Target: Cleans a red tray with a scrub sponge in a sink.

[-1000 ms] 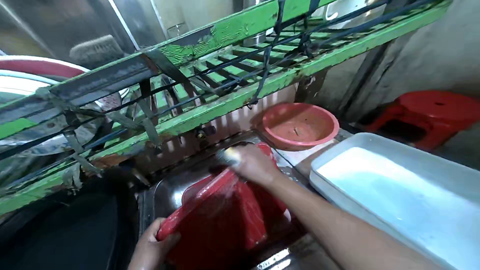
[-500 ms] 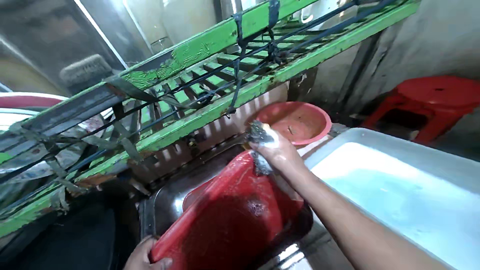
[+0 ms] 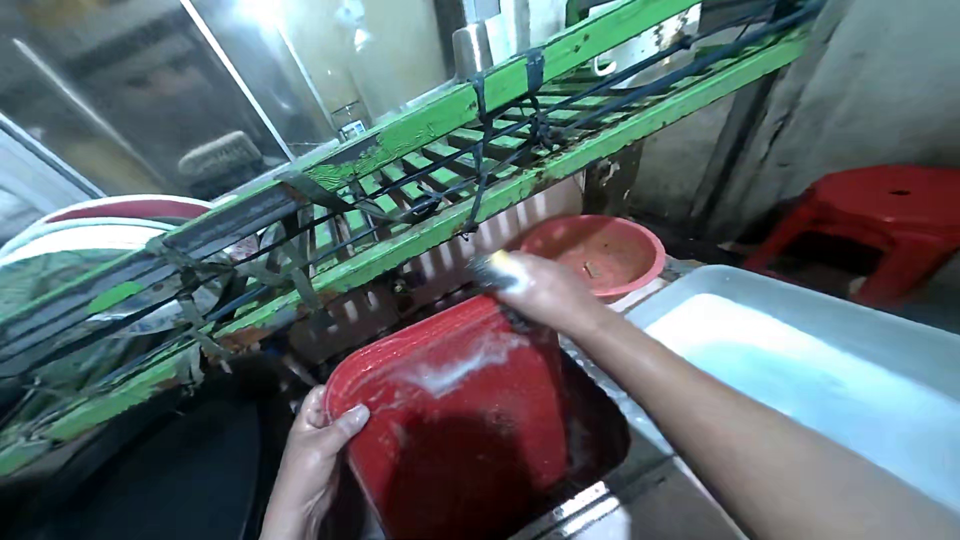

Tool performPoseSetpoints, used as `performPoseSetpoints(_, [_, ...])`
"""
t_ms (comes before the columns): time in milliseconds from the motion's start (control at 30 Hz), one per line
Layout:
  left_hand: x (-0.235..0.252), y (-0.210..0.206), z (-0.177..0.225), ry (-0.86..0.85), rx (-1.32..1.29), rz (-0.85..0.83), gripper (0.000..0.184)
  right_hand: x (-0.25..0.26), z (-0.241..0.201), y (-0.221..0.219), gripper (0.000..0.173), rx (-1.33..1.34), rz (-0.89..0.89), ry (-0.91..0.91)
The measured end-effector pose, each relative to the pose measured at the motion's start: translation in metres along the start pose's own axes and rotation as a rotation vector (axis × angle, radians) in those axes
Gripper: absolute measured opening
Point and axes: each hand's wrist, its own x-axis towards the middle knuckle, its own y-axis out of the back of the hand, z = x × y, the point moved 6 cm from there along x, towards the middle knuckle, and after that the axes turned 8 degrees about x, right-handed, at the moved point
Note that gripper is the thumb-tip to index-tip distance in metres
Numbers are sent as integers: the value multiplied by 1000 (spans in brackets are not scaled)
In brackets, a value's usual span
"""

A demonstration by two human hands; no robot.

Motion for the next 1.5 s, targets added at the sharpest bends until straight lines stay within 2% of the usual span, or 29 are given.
performPoseSetpoints(33, [2,4,-3,2,-23,-8,44,5,12,4,47,13,0,-85])
performPoseSetpoints(100, [4,-2,0,9,-36,-23,43,2,-8,2,47,-24,-11,-89])
performPoseSetpoints(233, [10,-43,25,18,112,-61,42,-27,-135,-37,34,69,-48,342])
performPoseSetpoints(300, [9,-46,29,-4,160,-52,44,-33,-160,-48,34,104,-107,468])
performPoseSetpoints(367, [4,-32,22,18,167,-27,44,-25,-136,-44,38,99,-156,379])
performPoseSetpoints(467, [-4,2,1,15,71,39,48,5,-43,-22,41,47,-141,-20])
performPoseSetpoints(500, [-7,11,-6,7,28,69,48,12,-11,-16,45,156,-111,-173])
performPoseSetpoints(567, [-13,21,-16,4,-36,117,48,6,44,-20,49,613,42,-418])
performPoseSetpoints(633, [-15,28,-22,-9,-81,125,49,-18,67,-33,45,958,203,-482])
performPoseSetpoints(700, [-24,40,-29,-16,-89,109,50,-36,63,-38,46,1009,269,-442])
performPoseSetpoints(800, [-38,65,-19,19,158,69,55,-46,19,-17,56,787,251,-364])
performPoseSetpoints(900, [-34,81,7,24,643,-38,44,-51,-59,15,55,525,180,-67])
performPoseSetpoints(967, [-26,65,23,-20,886,-150,40,-53,-104,17,45,445,134,122])
performPoseSetpoints(1000, [-24,48,29,-35,923,-164,43,-55,-124,12,41,415,108,195])
performPoseSetpoints(1067, [-22,10,37,-99,832,-132,43,-61,-159,-13,35,326,-60,289])
performPoseSetpoints(1133, [-21,-14,39,-138,603,-42,25,-67,-174,-50,32,219,-249,358])
performPoseSetpoints(1167, [-20,-18,33,-113,499,-10,23,-68,-173,-63,33,191,-266,416])
performPoseSetpoints(1233, [-22,-10,15,-39,369,-9,24,-64,-150,-77,32,213,-210,525])
performPoseSetpoints(1267, [-24,-1,5,10,345,-1,25,-59,-126,-79,31,214,-213,501])
performPoseSetpoints(1367, [-29,45,-32,120,346,56,28,-34,-9,-69,32,56,-137,230])
performPoseSetpoints(1433, [-31,68,-55,169,340,61,32,-14,65,-57,37,-61,-88,-30])
performPoseSetpoints(1467, [-32,71,-61,180,331,50,35,-11,81,-54,43,-81,-104,-125])
performPoseSetpoints(1500, [-30,68,-63,183,326,35,38,-11,78,-55,45,-101,-118,-148])
